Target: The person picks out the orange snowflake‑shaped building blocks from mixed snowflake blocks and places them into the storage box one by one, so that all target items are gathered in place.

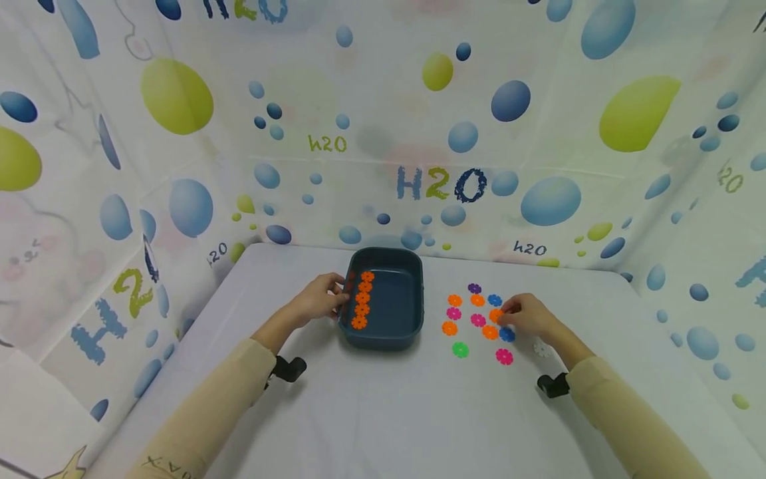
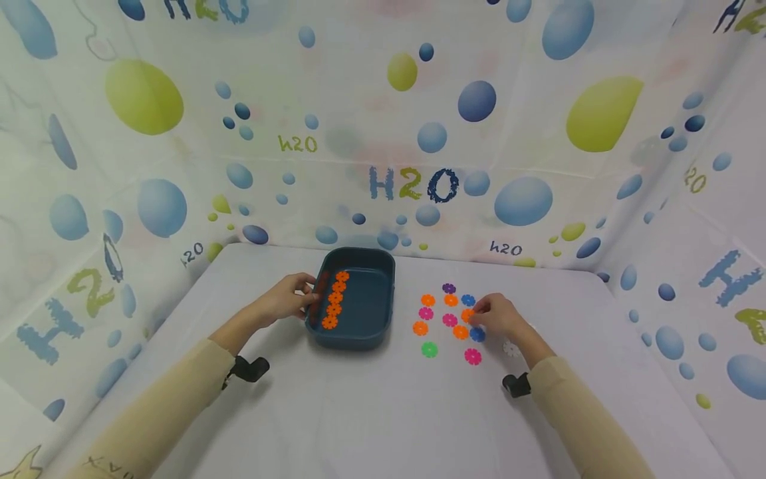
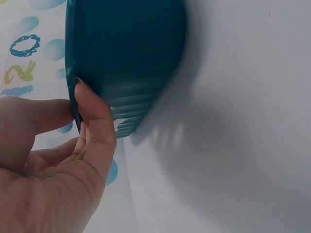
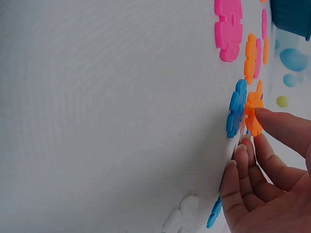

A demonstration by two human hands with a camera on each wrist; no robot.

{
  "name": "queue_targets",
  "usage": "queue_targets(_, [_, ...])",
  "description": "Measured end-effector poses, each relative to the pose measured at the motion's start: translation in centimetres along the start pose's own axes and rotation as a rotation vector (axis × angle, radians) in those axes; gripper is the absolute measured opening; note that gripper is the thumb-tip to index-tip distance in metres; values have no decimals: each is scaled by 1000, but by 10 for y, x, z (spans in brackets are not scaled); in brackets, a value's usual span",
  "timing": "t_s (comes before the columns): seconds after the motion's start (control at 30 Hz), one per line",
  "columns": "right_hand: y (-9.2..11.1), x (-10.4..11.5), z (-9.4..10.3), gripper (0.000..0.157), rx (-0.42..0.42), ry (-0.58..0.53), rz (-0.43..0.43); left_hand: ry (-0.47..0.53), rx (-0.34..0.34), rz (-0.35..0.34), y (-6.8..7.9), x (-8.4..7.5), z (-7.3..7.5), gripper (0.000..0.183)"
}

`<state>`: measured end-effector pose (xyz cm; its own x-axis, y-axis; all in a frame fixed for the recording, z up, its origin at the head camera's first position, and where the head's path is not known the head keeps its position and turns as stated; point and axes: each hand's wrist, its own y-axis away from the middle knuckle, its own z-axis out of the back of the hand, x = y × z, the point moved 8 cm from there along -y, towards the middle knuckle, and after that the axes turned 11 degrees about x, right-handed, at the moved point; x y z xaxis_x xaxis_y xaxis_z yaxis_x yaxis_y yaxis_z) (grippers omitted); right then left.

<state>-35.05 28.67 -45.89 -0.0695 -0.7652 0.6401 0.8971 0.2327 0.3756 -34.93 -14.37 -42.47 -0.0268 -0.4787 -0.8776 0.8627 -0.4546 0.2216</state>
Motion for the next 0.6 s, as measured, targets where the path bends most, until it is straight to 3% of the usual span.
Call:
queue_targets(0.3, [2, 1, 1, 28, -10, -41, 22, 11, 11, -1, -1, 2, -1, 43])
queue_targets(0.6, [6, 12, 10, 28, -51, -54, 129, 4, 11, -1, -1, 0, 1, 42])
